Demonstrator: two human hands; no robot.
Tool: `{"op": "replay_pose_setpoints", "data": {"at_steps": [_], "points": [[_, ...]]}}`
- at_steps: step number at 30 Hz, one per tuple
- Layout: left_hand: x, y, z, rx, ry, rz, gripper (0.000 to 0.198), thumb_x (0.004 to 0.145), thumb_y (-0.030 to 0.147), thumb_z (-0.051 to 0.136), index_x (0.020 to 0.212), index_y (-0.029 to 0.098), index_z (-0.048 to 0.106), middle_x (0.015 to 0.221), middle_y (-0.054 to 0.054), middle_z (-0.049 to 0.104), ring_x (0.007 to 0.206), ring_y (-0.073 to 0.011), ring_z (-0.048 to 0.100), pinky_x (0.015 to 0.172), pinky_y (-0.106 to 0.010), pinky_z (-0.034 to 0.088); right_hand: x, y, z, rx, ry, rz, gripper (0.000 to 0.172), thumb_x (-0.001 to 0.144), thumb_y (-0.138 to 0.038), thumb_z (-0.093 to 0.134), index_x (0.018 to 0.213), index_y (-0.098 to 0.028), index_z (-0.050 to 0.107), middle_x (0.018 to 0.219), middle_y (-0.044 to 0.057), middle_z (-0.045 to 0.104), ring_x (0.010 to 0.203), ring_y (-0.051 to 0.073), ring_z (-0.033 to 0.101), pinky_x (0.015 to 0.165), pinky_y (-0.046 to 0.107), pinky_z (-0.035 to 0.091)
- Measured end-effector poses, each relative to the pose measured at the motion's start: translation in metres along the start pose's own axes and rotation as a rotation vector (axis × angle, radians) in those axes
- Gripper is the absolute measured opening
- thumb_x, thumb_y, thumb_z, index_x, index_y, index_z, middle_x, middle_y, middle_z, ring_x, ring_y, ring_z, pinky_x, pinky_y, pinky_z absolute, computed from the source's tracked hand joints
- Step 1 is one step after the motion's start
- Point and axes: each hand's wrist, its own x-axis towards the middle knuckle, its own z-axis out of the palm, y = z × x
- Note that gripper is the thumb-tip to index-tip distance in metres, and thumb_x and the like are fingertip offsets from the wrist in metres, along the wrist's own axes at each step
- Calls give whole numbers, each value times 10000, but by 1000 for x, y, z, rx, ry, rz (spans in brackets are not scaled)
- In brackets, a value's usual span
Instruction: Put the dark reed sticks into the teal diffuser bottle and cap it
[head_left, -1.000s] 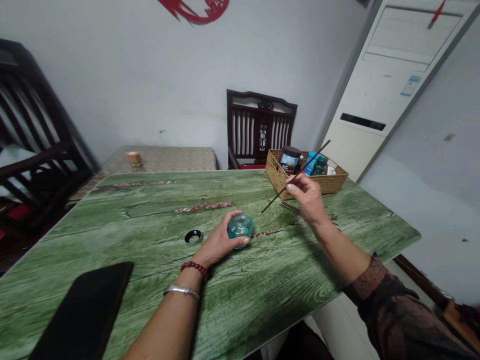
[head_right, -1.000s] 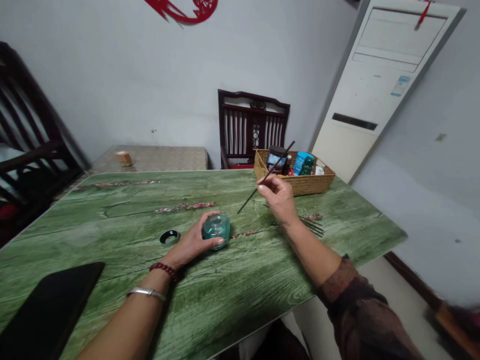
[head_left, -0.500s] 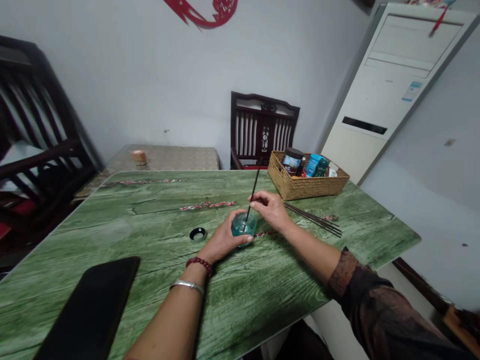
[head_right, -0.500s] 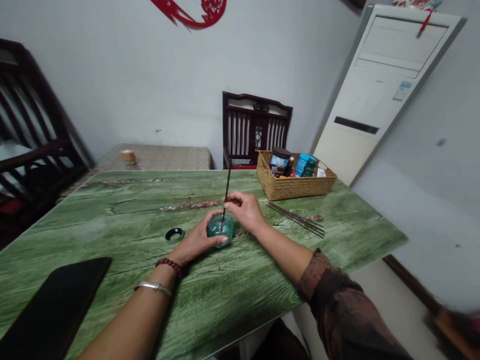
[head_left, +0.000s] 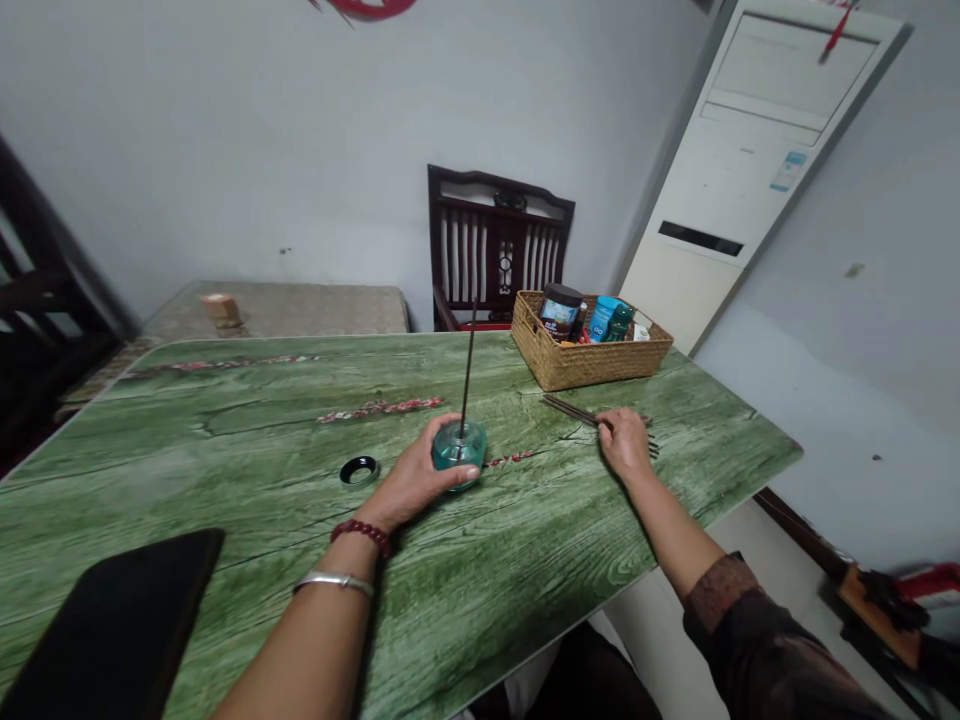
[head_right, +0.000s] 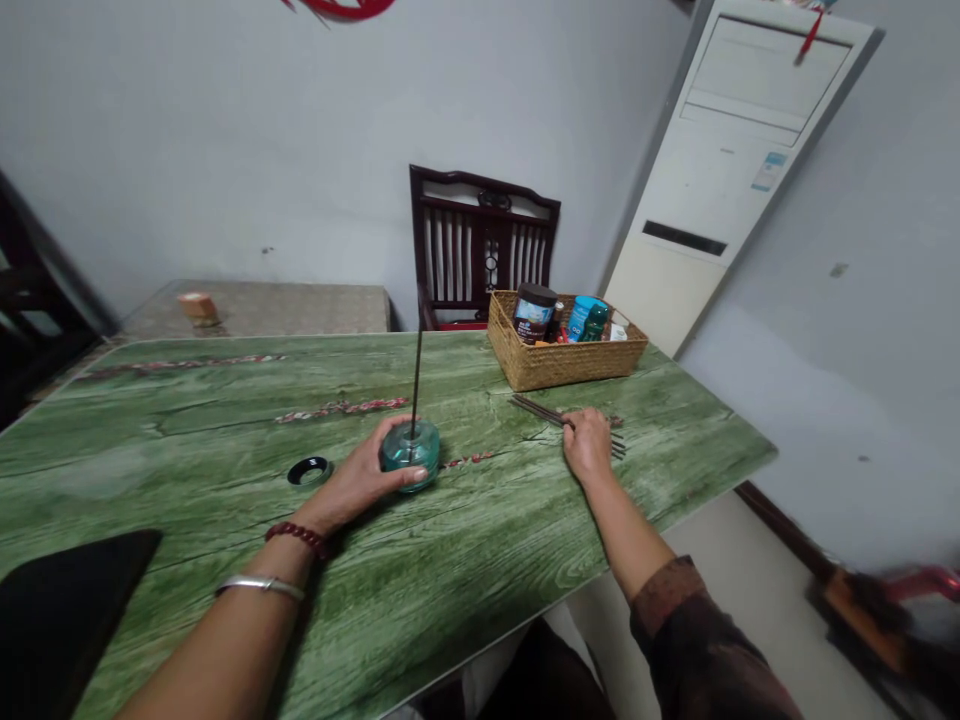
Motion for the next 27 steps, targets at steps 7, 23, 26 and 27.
{"op": "replay_pose_setpoints", "data": {"at_steps": [7,23,26,27], "points": [[0,2,0,2,-9,-24,763,653,447,788,1316,221,486,1238,-116,655,1129,-307,643,1026,-495,479,1,-10,4,-157,-149,-11,298,936,-250,536,1162,-214,727,1097,126,642,1067,273,514,965,389,345],[1,-3,0,3,-19,1,776,673,455,787,1337,216,464,1281,-117,633,1169,-294,623,1054,-468,460,-3,-14,2,-166,-205,-64,207,929,-286,591,1058,-188,719,1036,116,675,1006,250,590,899,330,388],[0,0,0,6,-19,4,775,666,469,793,1322,211,470,1276,-119,634,1165,-300,624,1052,-470,461,-4,-19,1,-210,-228,-103,193,947,-236,539,990,-177,718,1002,121,683,967,239,614,859,316,402],[0,1,0,4,-17,7,772,665,471,792,1318,210,472,1276,-121,633,1164,-301,624,1052,-473,460,-5,-21,0,-218,-230,-117,194,949,-225,529,978,-177,714,997,120,685,957,235,620,846,311,405]]}}
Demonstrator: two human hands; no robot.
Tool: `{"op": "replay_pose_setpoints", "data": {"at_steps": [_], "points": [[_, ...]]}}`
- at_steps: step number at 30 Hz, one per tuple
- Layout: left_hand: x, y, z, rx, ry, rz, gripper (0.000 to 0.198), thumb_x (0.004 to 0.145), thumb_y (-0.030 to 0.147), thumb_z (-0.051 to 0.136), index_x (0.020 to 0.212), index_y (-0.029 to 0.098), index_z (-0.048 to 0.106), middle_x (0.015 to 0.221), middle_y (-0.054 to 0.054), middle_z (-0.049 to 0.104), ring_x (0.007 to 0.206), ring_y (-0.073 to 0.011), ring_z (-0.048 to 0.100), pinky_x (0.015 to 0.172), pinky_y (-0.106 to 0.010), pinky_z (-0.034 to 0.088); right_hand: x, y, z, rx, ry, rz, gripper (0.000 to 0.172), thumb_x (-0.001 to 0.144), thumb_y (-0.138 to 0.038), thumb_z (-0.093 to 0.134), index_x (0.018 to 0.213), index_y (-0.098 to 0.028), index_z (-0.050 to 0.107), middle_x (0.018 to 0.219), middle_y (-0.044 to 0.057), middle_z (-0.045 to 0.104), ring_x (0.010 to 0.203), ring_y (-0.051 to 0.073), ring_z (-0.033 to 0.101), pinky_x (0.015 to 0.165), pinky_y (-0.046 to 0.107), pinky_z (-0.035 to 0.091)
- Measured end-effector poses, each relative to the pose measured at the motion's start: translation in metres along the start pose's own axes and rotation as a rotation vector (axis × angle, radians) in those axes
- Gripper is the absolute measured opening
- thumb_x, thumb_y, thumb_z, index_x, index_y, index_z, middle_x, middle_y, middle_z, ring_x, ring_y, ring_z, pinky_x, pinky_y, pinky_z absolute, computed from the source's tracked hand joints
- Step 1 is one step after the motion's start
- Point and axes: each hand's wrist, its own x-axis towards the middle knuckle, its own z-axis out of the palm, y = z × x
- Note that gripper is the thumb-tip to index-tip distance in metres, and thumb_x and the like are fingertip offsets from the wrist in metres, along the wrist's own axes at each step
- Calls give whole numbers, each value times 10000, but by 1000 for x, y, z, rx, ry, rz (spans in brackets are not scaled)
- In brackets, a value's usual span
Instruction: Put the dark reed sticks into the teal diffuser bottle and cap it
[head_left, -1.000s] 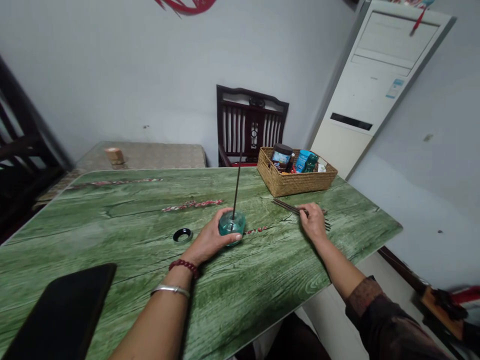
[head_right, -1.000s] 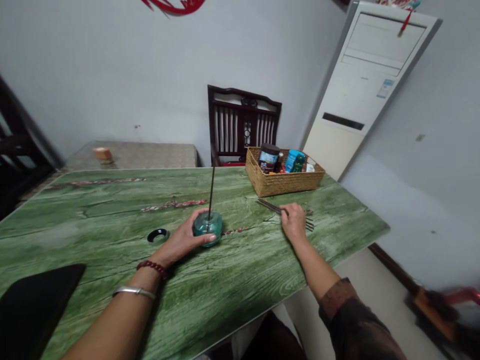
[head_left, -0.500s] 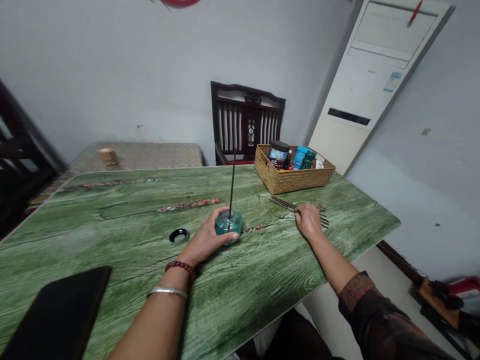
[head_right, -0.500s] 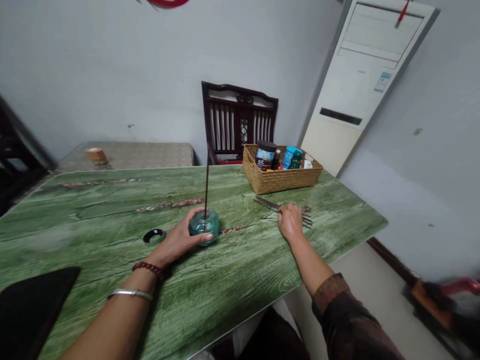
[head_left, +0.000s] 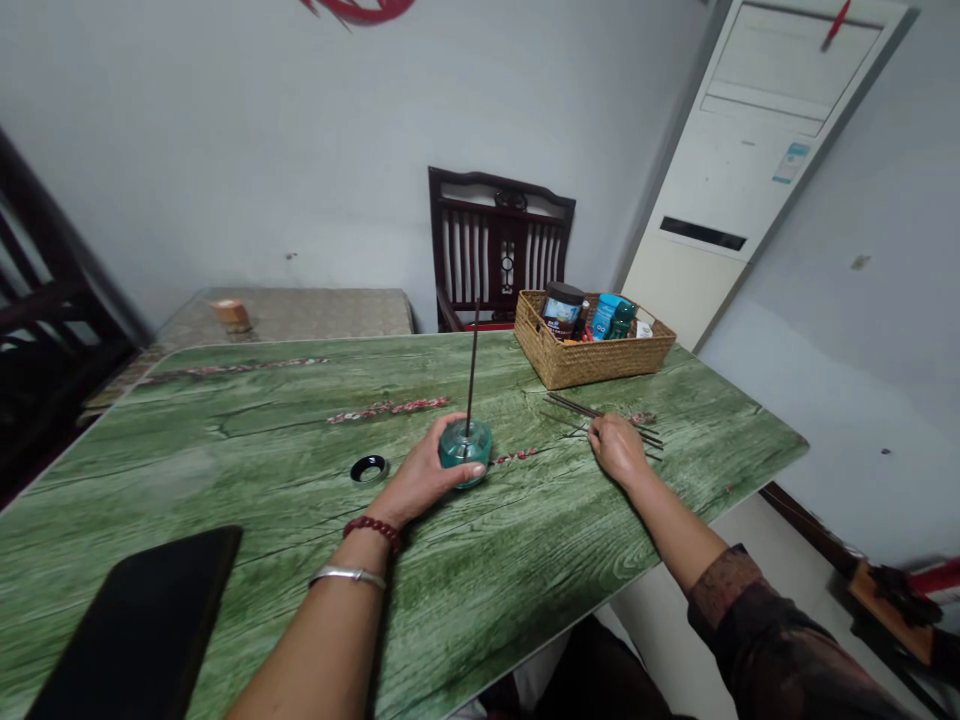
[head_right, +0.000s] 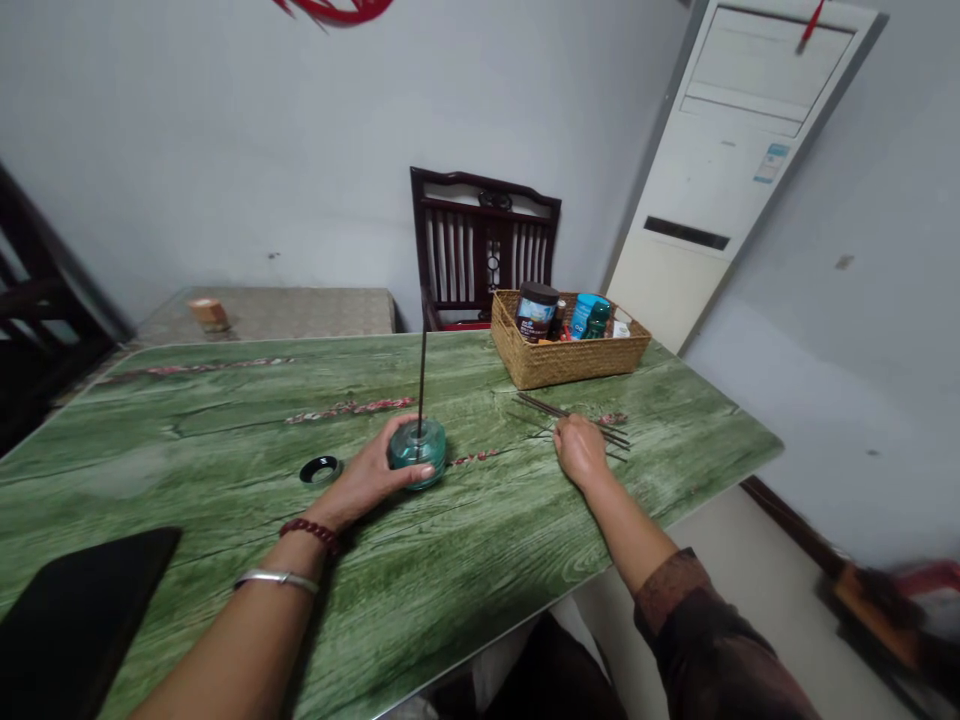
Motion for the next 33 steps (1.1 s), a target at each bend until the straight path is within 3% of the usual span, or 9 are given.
{"op": "replay_pose_setpoints", "data": {"at_steps": [10,15,18,23,27,30,33], "points": [[1,-3,0,10,-7,12,790,681,494,784,1336,205,450,1314,-129,606,1200,-306,601,1070,-476,443,-4,-3,-12,19,-19,-7,165,910,-246,609,1034,-190,702,1037,104,717,994,230,656,830,284,427],[1,-3,0,6,-21,4,811,677,497,786,1348,203,438,1307,-126,605,1187,-308,603,1065,-486,443,-1,-4,-17,-33,-111,28,209,953,-249,519,967,-178,714,1031,124,730,918,221,682,754,277,416],[2,-5,0,3,-23,-4,820,669,498,791,1348,200,444,1296,-124,616,1171,-308,613,1053,-485,453,0,-6,-27,10,-67,-5,213,947,-232,499,933,-181,705,969,113,737,870,213,680,717,271,395],[1,-6,1,-16,-2,7,805,655,481,801,1337,210,471,1294,-118,624,1166,-308,618,1042,-479,462,9,-18,-66,440,217,-113,132,903,-251,547,883,-204,668,771,21,690,705,163,620,678,253,394],[1,-4,0,-24,-18,-13,832,657,491,803,1350,193,451,1293,-129,616,1164,-303,616,1041,-470,462,20,-49,-103,960,455,-218,112,857,-303,619,911,-205,630,784,-6,659,694,142,599,683,255,451],[0,-4,0,-21,-18,-10,826,664,486,803,1351,198,446,1298,-127,612,1176,-305,611,1050,-472,453,24,-81,-125,1319,513,-270,160,842,-318,654,950,-223,584,845,-8,680,741,142,626,688,265,496],[0,-4,1,-26,-25,10,799,678,475,799,1343,206,448,1300,-120,615,1181,-299,607,1053,-472,448,28,-110,-138,1538,486,-322,168,854,-319,655,947,-236,542,864,-12,701,700,124,628,660,262,517]]}}
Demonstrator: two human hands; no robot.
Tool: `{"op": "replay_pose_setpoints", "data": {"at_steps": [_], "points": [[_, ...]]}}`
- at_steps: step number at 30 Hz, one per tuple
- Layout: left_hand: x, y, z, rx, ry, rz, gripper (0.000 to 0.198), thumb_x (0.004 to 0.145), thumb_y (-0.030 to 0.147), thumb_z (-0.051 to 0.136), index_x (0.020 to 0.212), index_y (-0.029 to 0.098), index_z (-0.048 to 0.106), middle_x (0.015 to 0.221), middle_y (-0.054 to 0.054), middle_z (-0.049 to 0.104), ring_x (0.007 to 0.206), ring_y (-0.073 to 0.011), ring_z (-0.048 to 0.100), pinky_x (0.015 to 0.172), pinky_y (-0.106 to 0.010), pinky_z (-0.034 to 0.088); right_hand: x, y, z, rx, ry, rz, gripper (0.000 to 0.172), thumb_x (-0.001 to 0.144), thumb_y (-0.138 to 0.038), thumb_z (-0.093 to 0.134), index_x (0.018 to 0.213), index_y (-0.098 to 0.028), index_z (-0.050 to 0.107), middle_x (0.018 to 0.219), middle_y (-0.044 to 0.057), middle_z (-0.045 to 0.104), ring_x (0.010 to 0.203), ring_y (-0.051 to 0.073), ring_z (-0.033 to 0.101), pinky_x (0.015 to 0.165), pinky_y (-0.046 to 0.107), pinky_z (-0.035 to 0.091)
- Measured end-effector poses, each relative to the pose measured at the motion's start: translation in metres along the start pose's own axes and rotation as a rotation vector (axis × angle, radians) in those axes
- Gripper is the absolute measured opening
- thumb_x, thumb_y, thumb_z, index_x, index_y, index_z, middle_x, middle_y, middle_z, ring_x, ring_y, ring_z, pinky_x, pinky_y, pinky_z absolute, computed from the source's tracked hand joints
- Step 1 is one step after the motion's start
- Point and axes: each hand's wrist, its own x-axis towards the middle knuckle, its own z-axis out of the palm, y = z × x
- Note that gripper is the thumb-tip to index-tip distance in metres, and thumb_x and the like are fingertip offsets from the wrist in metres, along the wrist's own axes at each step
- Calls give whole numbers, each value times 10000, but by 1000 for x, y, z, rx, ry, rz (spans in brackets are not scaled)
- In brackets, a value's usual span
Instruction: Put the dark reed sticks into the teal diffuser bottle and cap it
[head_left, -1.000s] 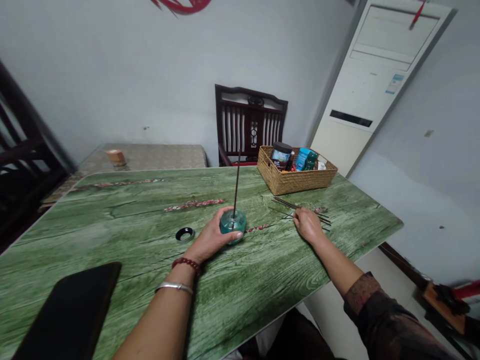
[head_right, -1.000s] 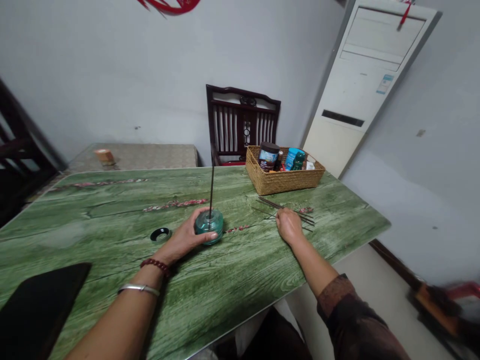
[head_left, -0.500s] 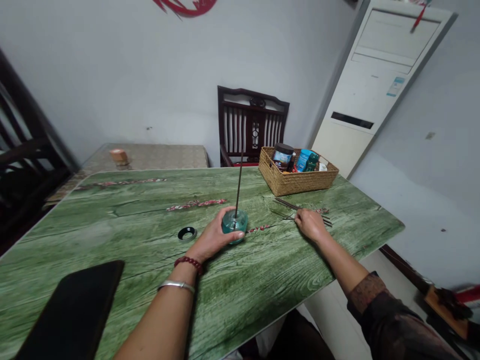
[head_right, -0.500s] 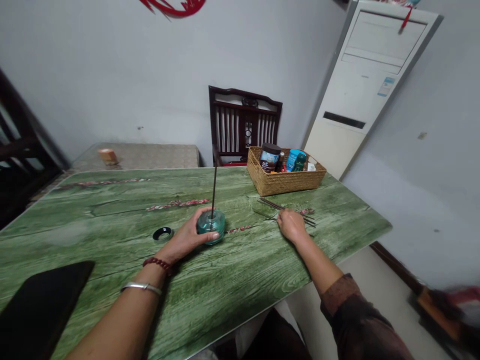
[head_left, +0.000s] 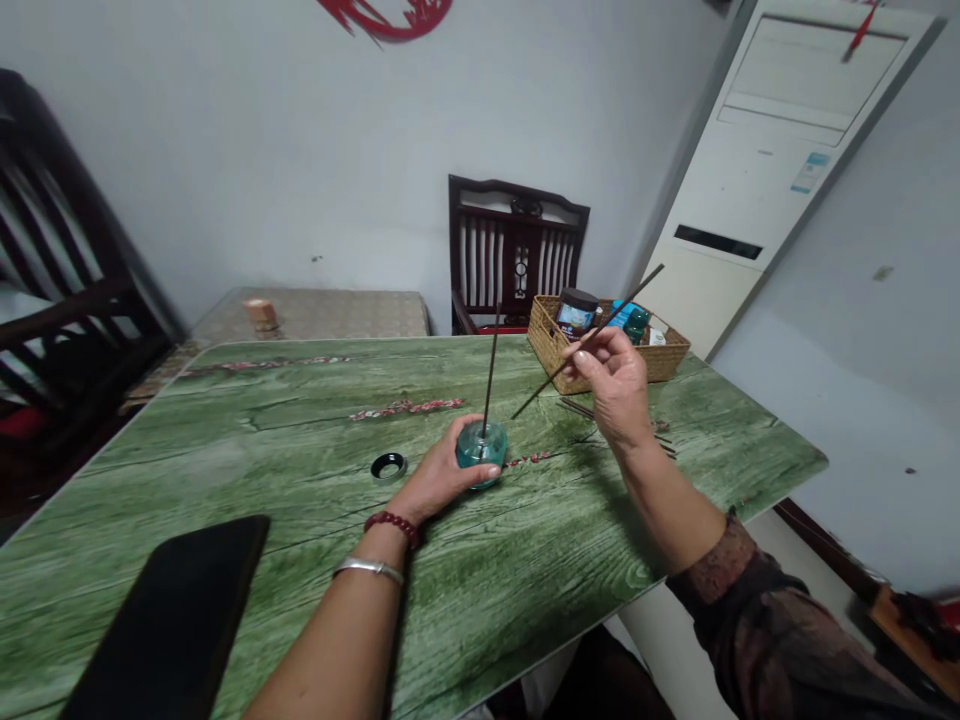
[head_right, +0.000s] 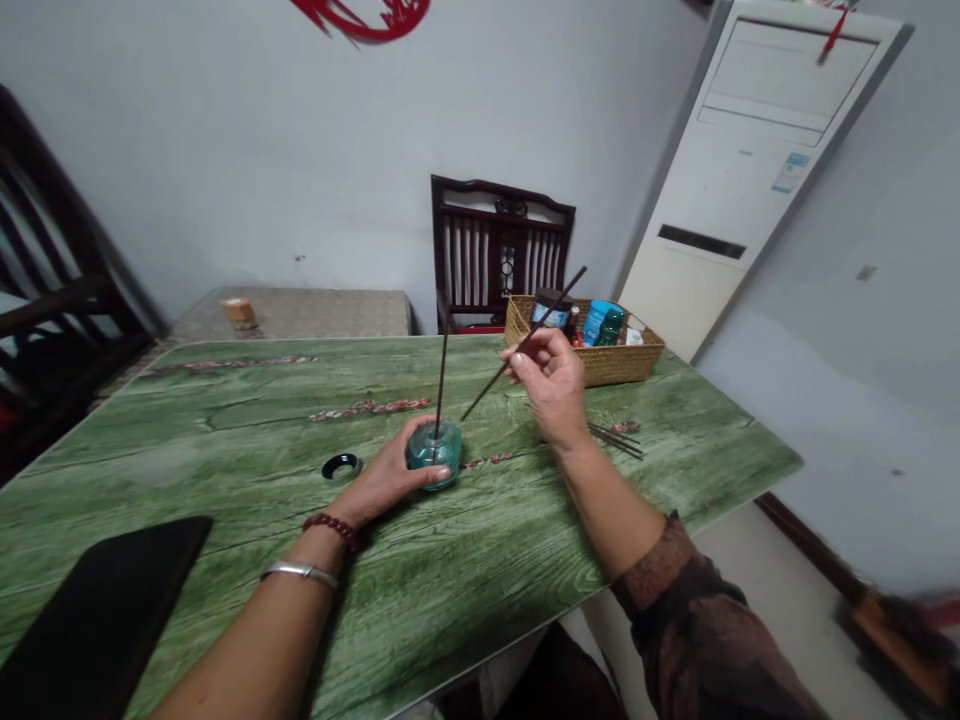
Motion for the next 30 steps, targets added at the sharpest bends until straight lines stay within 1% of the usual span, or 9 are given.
{"op": "replay_pose_setpoints", "data": {"at_steps": [4,8,13,16,19,23,26,28,30], "points": [[-1,2,0,-1,9,15,785,673,450,807,1332,205,458,1297,-117,618,1198,-301,595,1068,-478,433,5,5,28,99,-56,59,194,833,-327,676,924,-239,529,830,-18,696,653,111,619,609,248,517],[-1,3,1,-10,14,14,797,668,461,810,1335,211,452,1314,-120,605,1215,-309,584,1075,-486,425,4,25,45,91,-120,152,214,795,-344,685,861,-233,514,780,-30,670,619,107,607,554,230,491],[-1,3,0,-8,0,21,798,666,477,807,1327,205,453,1301,-115,610,1200,-305,586,1067,-477,433,-11,51,61,-41,-179,247,202,762,-331,689,856,-228,543,703,-54,629,590,111,583,578,239,485],[0,5,0,-12,1,11,806,659,491,803,1327,204,457,1299,-118,613,1192,-311,592,1057,-486,443,-26,57,58,-198,-225,223,176,772,-299,679,919,-220,622,813,-21,693,650,125,607,652,262,500],[0,5,0,-24,11,-2,803,649,490,804,1321,204,470,1284,-118,627,1181,-315,607,1054,-491,451,-38,62,25,-435,-208,132,162,819,-270,635,970,-222,669,925,7,720,703,142,613,710,282,496],[2,3,-1,-25,17,-21,785,632,480,811,1297,213,491,1232,-112,659,1131,-311,642,1029,-494,477,-52,80,-64,-854,-104,-2,181,878,-210,527,911,-202,705,907,59,700,875,208,610,847,334,470],[2,3,-1,-22,20,-24,781,636,478,806,1300,215,490,1229,-112,662,1119,-309,649,1022,-497,484,-66,100,-125,-1139,-80,27,258,863,-153,505,987,-169,732,1028,115,692,1013,251,578,938,378,435],[2,3,-1,-1,18,-16,780,649,483,799,1309,214,481,1255,-116,650,1142,-312,636,1036,-502,474,-75,111,-147,-1275,-91,91,293,872,-145,500,1027,-175,748,1130,133,673,1093,263,552,979,392,408],[2,5,-2,15,10,-9,774,665,489,790,1315,213,472,1274,-121,640,1162,-314,623,1050,-502,464,-83,120,-154,-1374,-118,158,308,889,-163,511,1077,-195,753,1219,136,647,1162,273,522,1008,400,380]]}}
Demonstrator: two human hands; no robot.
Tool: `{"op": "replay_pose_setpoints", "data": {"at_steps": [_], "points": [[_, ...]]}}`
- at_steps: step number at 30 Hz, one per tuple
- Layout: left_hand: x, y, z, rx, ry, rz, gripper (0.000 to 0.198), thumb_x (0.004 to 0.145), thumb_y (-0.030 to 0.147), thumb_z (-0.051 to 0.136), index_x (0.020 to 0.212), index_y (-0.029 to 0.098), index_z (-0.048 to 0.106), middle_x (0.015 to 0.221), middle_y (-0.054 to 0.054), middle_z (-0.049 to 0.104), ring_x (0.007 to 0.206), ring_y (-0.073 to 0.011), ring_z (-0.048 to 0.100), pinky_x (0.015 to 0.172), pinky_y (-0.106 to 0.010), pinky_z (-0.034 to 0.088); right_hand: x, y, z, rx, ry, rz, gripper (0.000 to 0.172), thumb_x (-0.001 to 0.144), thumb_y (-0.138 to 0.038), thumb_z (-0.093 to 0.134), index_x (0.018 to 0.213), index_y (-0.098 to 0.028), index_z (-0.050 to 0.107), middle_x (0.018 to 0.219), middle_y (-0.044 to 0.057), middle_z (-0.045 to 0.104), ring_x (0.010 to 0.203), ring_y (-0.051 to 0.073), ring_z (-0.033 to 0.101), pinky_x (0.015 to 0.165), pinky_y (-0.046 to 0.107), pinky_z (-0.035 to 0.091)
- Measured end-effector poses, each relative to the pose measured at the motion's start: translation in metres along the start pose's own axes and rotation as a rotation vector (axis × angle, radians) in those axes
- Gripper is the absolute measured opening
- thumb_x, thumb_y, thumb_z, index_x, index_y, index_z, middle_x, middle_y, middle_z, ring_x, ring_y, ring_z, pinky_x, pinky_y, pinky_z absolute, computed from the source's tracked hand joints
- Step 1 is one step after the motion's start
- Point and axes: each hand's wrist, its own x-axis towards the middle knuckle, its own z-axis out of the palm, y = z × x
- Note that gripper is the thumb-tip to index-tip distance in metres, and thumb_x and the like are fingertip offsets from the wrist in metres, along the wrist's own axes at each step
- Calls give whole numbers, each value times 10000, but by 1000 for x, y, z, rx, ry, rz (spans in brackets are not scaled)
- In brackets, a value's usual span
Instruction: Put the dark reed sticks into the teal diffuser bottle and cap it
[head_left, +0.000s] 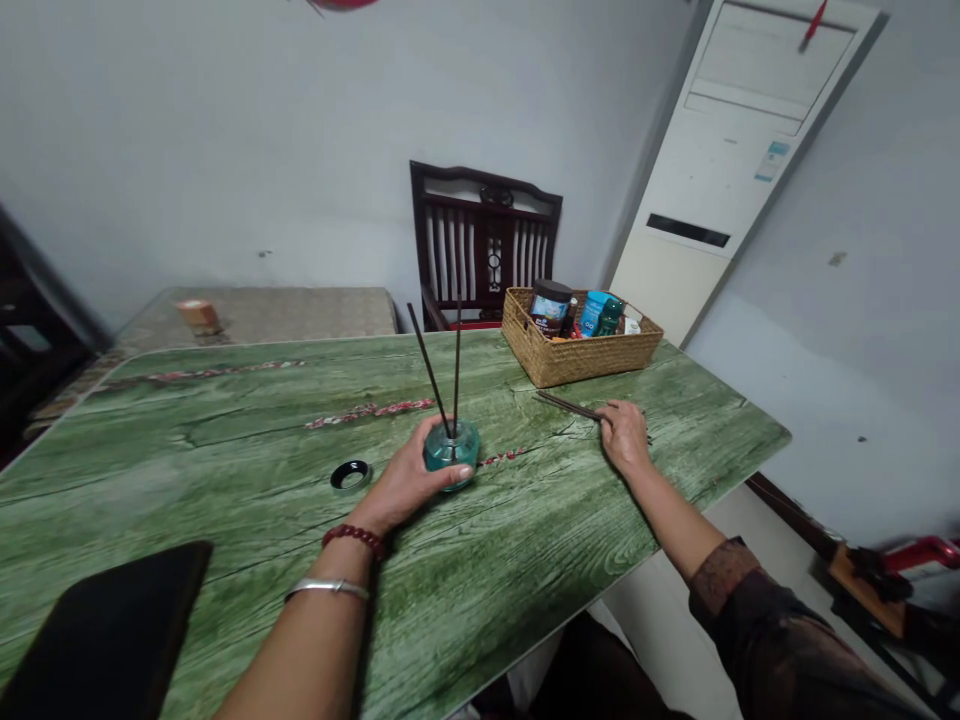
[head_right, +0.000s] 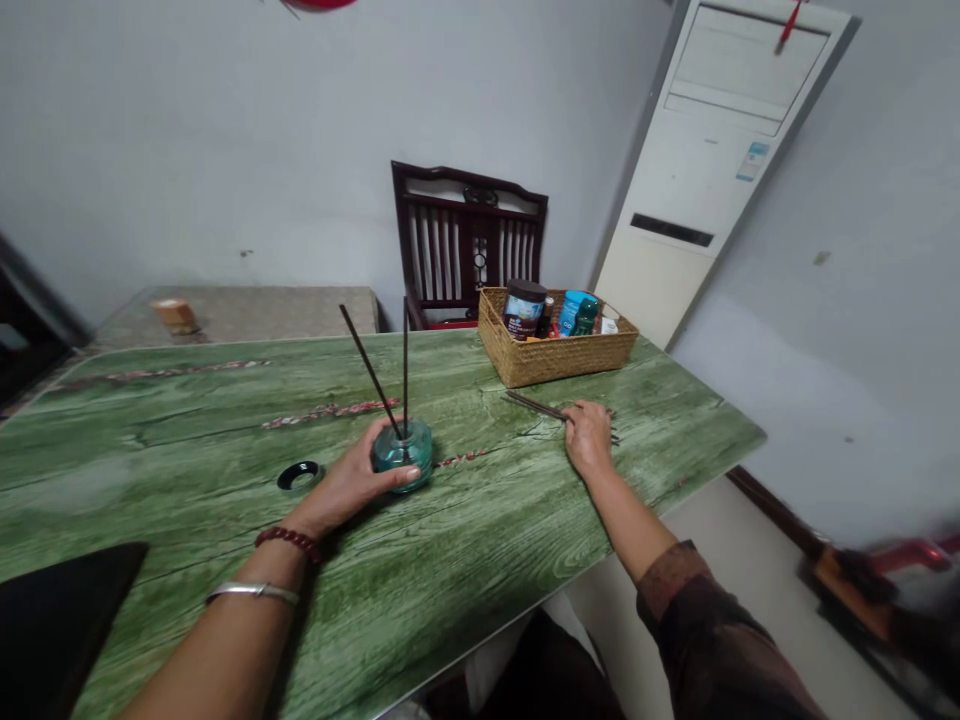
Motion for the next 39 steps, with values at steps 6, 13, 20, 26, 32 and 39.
{"op": "replay_pose_setpoints", "data": {"at_steps": [6,13,20,26,32,39], "points": [[0,2,-1,20,18,-5,755,654,489,794,1294,223,493,1239,-112,658,1147,-319,625,1043,-506,466,-3,-4,9,-162,-79,20,304,908,-241,569,1164,-219,731,1316,151,603,1224,301,478,1040,422,326],[0,0,-1,41,-3,-15,784,670,518,787,1316,210,468,1269,-116,638,1169,-307,616,1056,-478,457,-3,-2,6,-104,-106,12,189,864,-228,642,1022,-217,745,1241,125,631,1171,280,500,1017,403,341],[0,3,-1,18,6,-20,756,669,489,791,1303,222,478,1259,-117,647,1165,-318,622,1054,-503,457,-1,-6,2,-48,-138,-14,136,872,-216,629,953,-198,736,1131,103,663,1079,262,523,965,378,351],[0,2,-1,16,8,-10,774,657,496,794,1305,215,478,1266,-120,644,1172,-319,619,1056,-500,456,-2,-14,-9,51,21,-15,165,901,-231,571,940,-196,728,978,96,656,987,255,541,891,361,374],[-1,-1,-1,-5,19,8,762,647,468,803,1298,218,496,1251,-118,657,1149,-314,634,1035,-497,467,18,-44,-51,320,234,-92,149,896,-272,565,879,-204,696,839,53,650,833,217,569,830,351,414],[-2,-1,0,-17,10,-1,761,655,460,802,1300,206,489,1258,-125,647,1147,-301,631,1046,-483,457,40,-115,-91,1034,324,-29,138,831,-342,668,842,-206,646,794,-7,641,745,162,574,734,290,465]]}}
